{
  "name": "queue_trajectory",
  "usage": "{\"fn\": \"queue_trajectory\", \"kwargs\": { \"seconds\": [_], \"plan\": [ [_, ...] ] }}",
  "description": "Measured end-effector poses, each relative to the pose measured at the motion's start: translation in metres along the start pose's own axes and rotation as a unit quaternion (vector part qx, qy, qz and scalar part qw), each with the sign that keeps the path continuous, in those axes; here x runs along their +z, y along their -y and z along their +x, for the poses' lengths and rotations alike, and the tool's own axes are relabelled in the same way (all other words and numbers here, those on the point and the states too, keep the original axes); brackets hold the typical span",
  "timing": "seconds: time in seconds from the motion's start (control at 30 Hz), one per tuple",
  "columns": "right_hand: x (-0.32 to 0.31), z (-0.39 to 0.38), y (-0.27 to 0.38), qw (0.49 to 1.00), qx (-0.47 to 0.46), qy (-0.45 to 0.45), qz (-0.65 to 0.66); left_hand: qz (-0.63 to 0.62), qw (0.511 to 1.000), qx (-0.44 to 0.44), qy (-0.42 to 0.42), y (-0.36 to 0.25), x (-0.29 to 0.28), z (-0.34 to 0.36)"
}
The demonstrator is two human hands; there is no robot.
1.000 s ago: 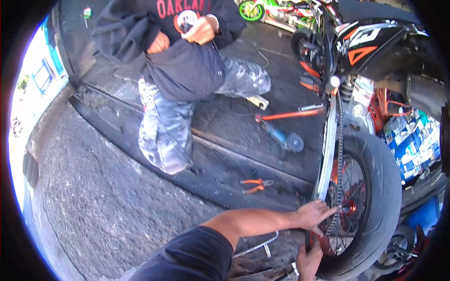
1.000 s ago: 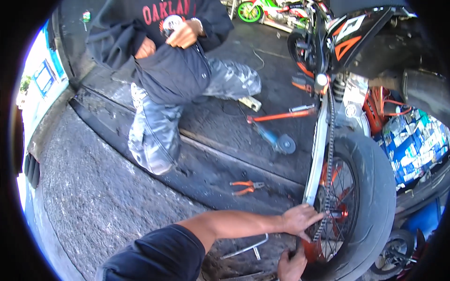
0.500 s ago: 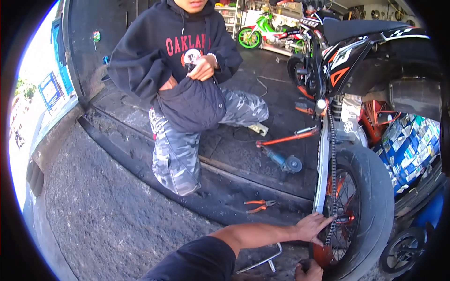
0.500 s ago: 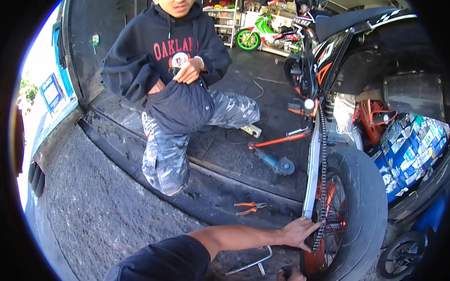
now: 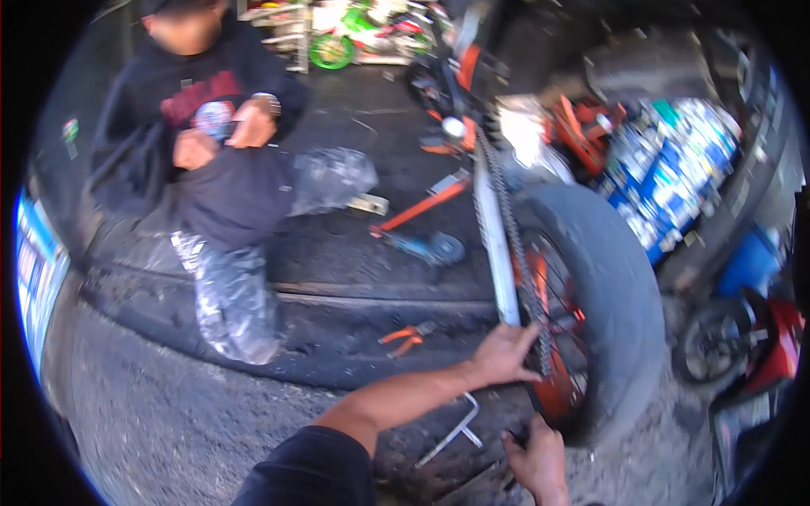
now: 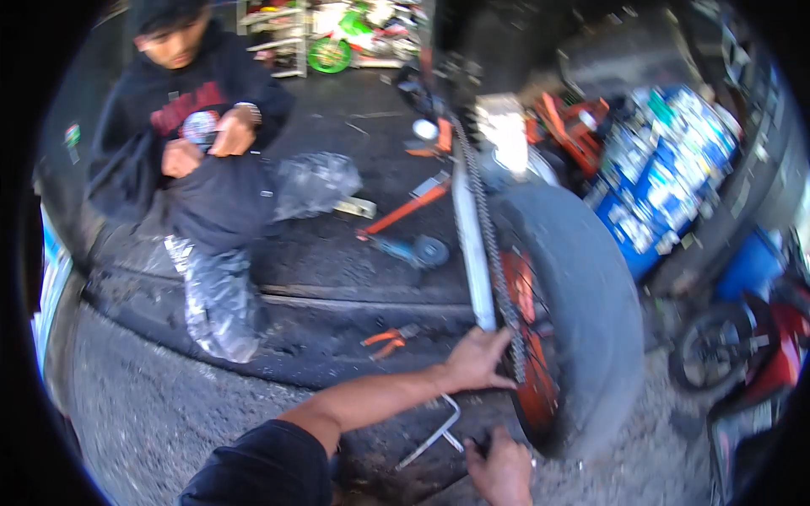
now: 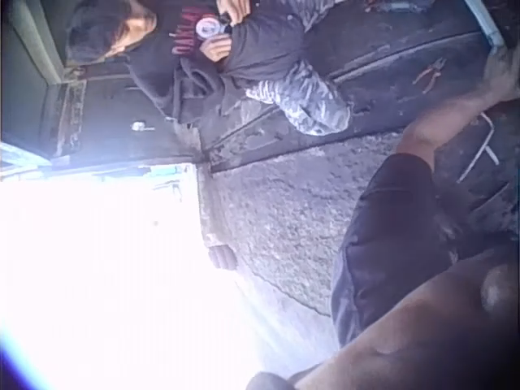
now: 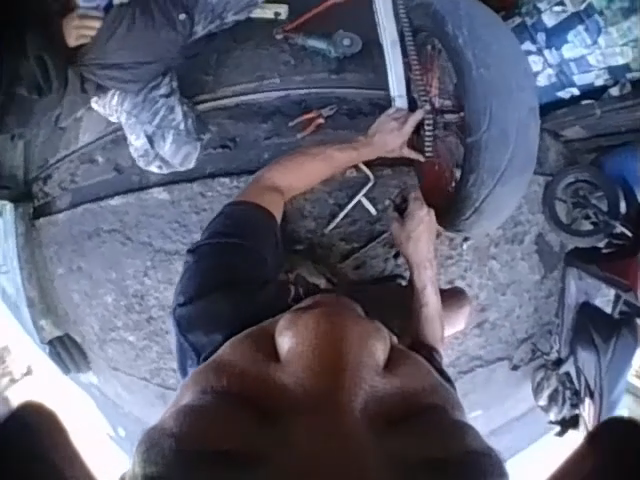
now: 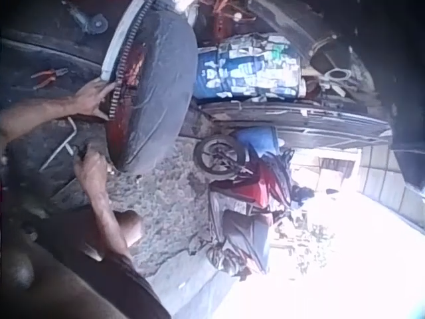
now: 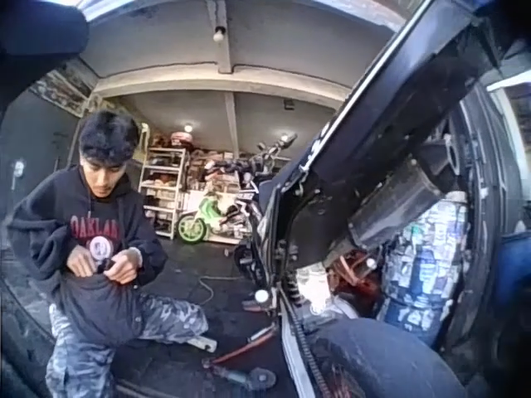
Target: Adjusting and repairing the rear wheel chain and axle on a motorcycle.
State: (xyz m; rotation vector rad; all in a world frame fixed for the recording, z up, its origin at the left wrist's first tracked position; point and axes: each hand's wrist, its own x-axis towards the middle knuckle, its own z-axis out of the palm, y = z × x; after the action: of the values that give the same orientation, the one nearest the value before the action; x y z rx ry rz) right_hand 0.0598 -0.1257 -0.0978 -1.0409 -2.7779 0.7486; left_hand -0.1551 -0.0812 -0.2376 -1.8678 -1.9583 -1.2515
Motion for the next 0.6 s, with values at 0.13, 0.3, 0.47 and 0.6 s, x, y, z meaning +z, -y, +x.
{"fn": "queue_trajectory", "kwargs": {
  "seconds": [0.13,0.3,0.47,0.6],
  "plan": [
    [0.002,-0.003,-0.006,0.999,0.014,0.029,-0.01,-0.004,1.0,-0.019,0.001,-0.004,0.004,0.002],
    [0.004,-0.007,-0.01,0.999,0.017,0.034,0.023,0.012,1.0,0.0,-0.01,-0.007,0.007,0.002],
    [0.023,0.007,-0.032,0.998,0.014,-0.007,0.058,0.013,1.0,-0.005,0.006,-0.003,0.006,0.003],
    [0.054,0.039,-0.057,0.962,0.098,-0.179,0.183,-0.006,1.0,-0.015,0.012,-0.001,0.005,0.002]
  ]
}}
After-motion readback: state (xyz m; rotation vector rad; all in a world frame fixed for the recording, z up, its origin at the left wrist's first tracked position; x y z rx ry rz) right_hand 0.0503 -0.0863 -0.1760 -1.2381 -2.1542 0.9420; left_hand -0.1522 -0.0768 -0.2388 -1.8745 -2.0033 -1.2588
